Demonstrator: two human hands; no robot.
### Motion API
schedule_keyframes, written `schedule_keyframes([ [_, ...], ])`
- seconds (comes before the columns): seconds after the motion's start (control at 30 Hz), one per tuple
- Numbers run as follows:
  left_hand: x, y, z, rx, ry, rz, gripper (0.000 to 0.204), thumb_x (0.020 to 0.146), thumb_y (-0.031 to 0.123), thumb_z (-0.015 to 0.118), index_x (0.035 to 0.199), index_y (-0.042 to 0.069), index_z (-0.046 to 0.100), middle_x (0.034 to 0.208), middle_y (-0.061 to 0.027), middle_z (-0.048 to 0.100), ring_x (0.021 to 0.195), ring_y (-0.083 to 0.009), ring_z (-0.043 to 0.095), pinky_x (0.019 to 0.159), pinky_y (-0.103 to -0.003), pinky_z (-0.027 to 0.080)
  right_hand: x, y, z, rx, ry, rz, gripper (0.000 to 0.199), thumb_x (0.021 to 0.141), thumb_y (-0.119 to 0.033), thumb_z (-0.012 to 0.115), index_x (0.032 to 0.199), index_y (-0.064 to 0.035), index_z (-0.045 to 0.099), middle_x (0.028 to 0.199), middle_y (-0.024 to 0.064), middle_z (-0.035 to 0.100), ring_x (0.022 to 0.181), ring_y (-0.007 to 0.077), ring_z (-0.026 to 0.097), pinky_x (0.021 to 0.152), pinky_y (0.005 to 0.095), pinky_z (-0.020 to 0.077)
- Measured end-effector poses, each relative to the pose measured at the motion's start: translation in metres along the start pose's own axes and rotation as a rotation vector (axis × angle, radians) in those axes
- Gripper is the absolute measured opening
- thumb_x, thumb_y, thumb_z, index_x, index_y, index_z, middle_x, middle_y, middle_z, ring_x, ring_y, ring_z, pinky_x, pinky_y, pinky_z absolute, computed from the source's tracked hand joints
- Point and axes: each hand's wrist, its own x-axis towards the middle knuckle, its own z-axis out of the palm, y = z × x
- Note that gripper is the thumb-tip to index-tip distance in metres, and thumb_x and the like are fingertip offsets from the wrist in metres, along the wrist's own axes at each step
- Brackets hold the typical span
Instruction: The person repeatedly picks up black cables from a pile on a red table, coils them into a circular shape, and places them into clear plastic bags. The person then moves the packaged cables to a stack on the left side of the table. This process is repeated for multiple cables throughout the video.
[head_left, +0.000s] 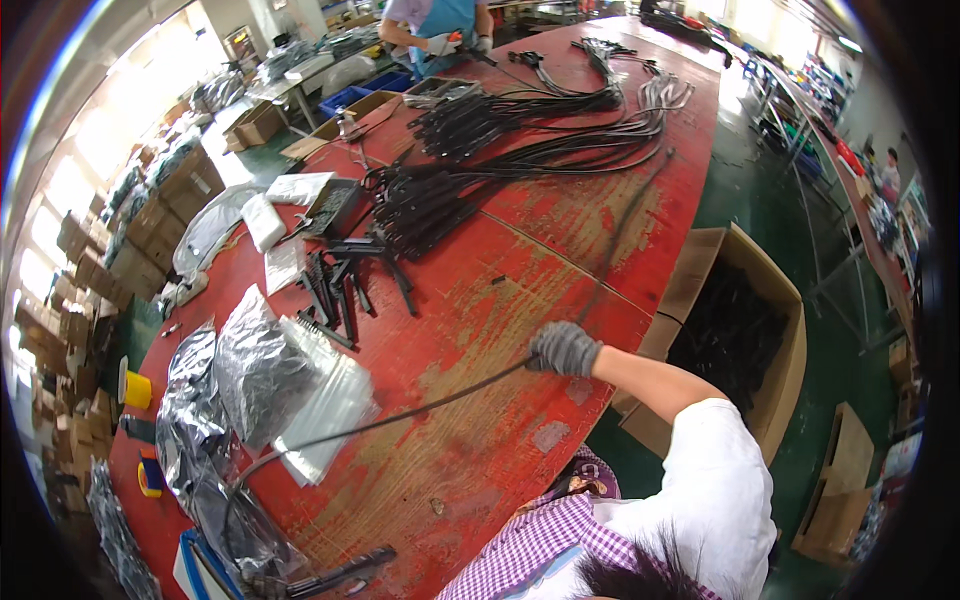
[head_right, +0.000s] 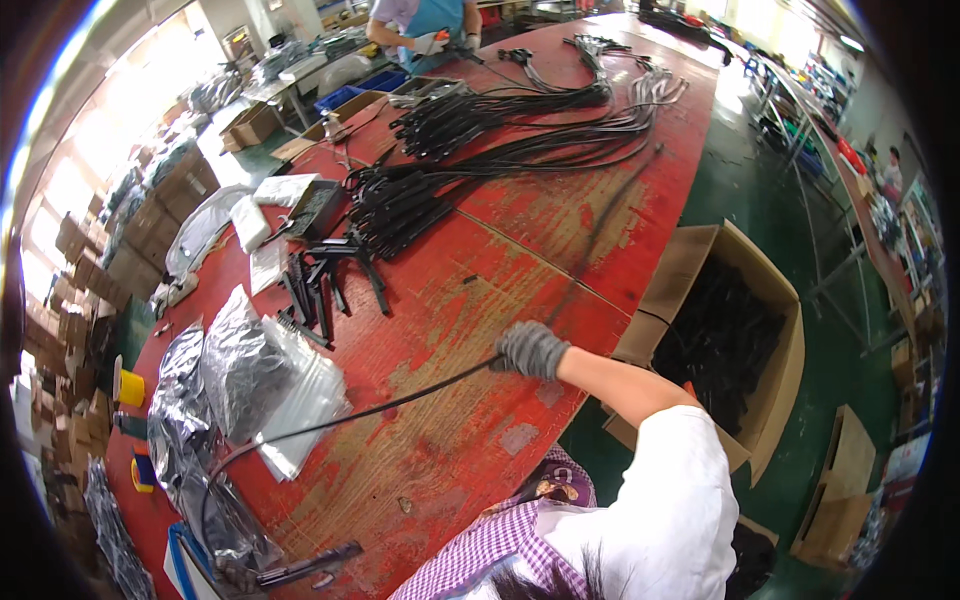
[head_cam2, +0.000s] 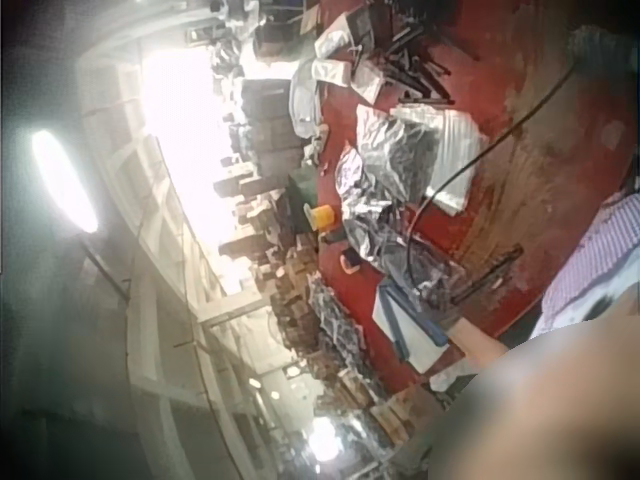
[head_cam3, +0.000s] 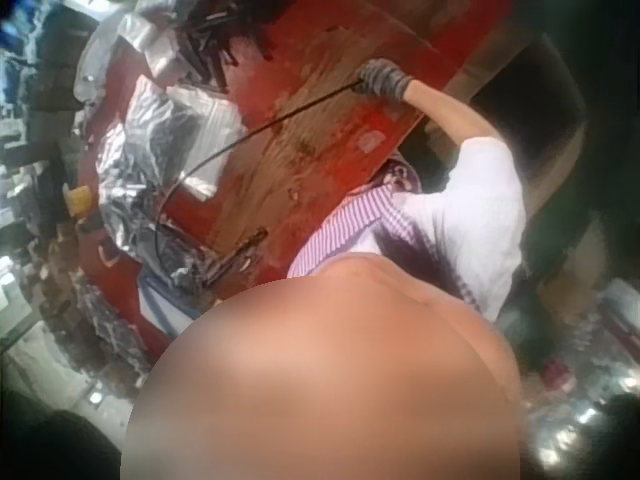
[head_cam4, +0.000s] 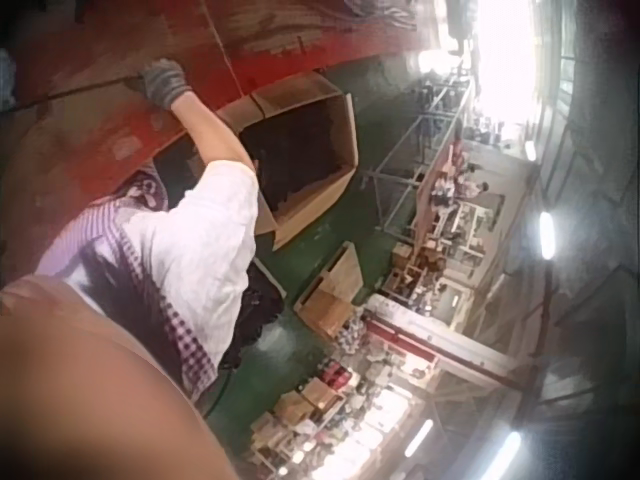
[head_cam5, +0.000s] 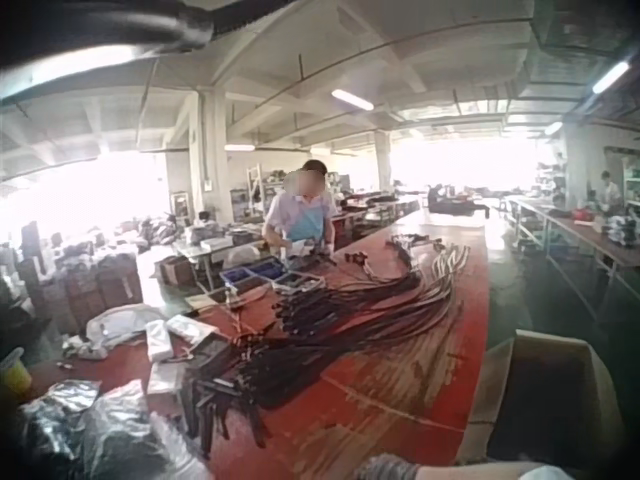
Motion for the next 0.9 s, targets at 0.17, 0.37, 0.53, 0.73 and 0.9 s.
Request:
schedule_keyframes([
  [0.17, 0.026, -0.016, 0.062, -0.025, 0.276, 0.210, 0.013, 0.088, 0.020, 0.045, 0.086, 0.009, 0.051, 0.061, 0.0017, 0.042, 0.052, -0.0113, 0.044, 0.047, -0.027, 0.041, 0.006, -0.141, 0.024, 0.383, -0.260, -0.578, 0.036, 0.083, -0.044, 0.051, 0.065, -0.0133, 0.045, 0.054, 0.0063, 0.043, 0.047, 0.0239, 0.048, 0.042, 0.0343, 0.0408],
  [0.37, 0.069, -0.071, 0.092, 0.132, 0.384, -0.210, 0.021, 0.091, 0.026, 0.044, 0.086, 0.006, 0.050, 0.053, 0.0047, 0.037, 0.039, -0.0067, 0.037, 0.034, -0.023, 0.033, 0.090, -0.233, -0.056, 0.426, 0.226, -0.548, 0.031, 0.081, -0.040, 0.054, 0.071, -0.0118, 0.047, 0.057, 0.0080, 0.045, 0.054, 0.0253, 0.051, 0.045, 0.0376, 0.0408],
  [0.53, 0.047, -0.033, 0.116, -0.120, -0.005, -0.093, 0.028, 0.094, 0.031, 0.041, 0.083, 0.005, 0.047, 0.047, 0.0072, 0.032, 0.029, -0.0027, 0.028, 0.024, -0.019, 0.025, 0.083, -0.125, -0.024, 0.272, 0.117, -0.193, 0.029, 0.085, -0.035, 0.050, 0.070, -0.0113, 0.049, 0.059, 0.0101, 0.050, 0.055, 0.0281, 0.052, 0.049, 0.0392, 0.0423],
  [0.73, 0.002, -0.001, 0.119, -0.156, 0.030, 0.422, 0.028, 0.094, 0.029, 0.037, 0.076, 0.009, 0.044, 0.047, 0.0070, 0.029, 0.029, -0.0036, 0.025, 0.024, -0.019, 0.021, 0.032, -0.056, -0.024, -0.124, -0.343, -0.099, 0.026, 0.086, -0.033, 0.050, 0.076, -0.0094, 0.056, 0.062, 0.0097, 0.054, 0.059, 0.0249, 0.057, 0.049, 0.0373, 0.0465],
  [0.9, 0.087, -0.076, 0.161, 0.474, 0.347, 0.071, 0.028, 0.093, 0.033, 0.043, 0.078, 0.010, 0.048, 0.048, 0.0034, 0.035, 0.032, -0.0078, 0.033, 0.031, -0.024, 0.031, 0.042, -0.180, -0.026, 0.139, -0.269, -0.675, 0.018, 0.082, -0.030, 0.053, 0.082, -0.0115, 0.054, 0.060, 0.0055, 0.050, 0.060, 0.0211, 0.057, 0.047, 0.0332, 0.0447],
])
